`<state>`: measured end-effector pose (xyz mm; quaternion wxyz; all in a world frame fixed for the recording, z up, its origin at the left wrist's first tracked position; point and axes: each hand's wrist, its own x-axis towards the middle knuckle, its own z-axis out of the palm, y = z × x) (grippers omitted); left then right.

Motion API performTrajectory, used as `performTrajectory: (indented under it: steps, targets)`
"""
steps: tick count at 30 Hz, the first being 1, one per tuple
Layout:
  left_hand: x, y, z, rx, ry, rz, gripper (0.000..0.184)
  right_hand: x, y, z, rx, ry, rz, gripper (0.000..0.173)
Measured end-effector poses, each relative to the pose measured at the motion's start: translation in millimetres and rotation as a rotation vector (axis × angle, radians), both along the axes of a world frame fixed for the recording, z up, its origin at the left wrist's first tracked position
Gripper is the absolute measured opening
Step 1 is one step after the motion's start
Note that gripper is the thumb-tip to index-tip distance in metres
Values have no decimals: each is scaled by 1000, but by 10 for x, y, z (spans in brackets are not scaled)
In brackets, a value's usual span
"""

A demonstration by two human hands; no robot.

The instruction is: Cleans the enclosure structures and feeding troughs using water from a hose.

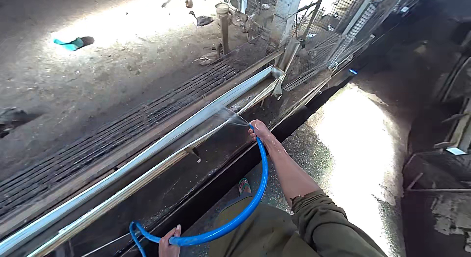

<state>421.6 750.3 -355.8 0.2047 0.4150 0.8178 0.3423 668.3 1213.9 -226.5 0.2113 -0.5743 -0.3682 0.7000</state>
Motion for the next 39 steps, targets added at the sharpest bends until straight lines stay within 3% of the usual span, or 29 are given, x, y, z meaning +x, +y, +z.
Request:
performTrajectory:
  steps: [5,12,20,27,31,39]
  targets:
    - [324,830,-27,-18,-128,-66,49,574,629,10,21,-22,-101,22]
    - [801,1402,139,-43,-129,-218,42,1265,1305,126,57,-57,-200,24]
    - [1580,1715,353,-102,-54,-264,31,2061,1977,187,143,-123,-228,25]
    - [2156,1993,478,-220,8,-262,33,2699,2400,180,203,-147,-230,26]
    - [2404,2027,568,-306,-11,-254,34,2939,2449,196,233,-215,-168,24]
    - [2693,1887,590,-270,-48,-233,30,3156,2432,152,207,-281,-149,19]
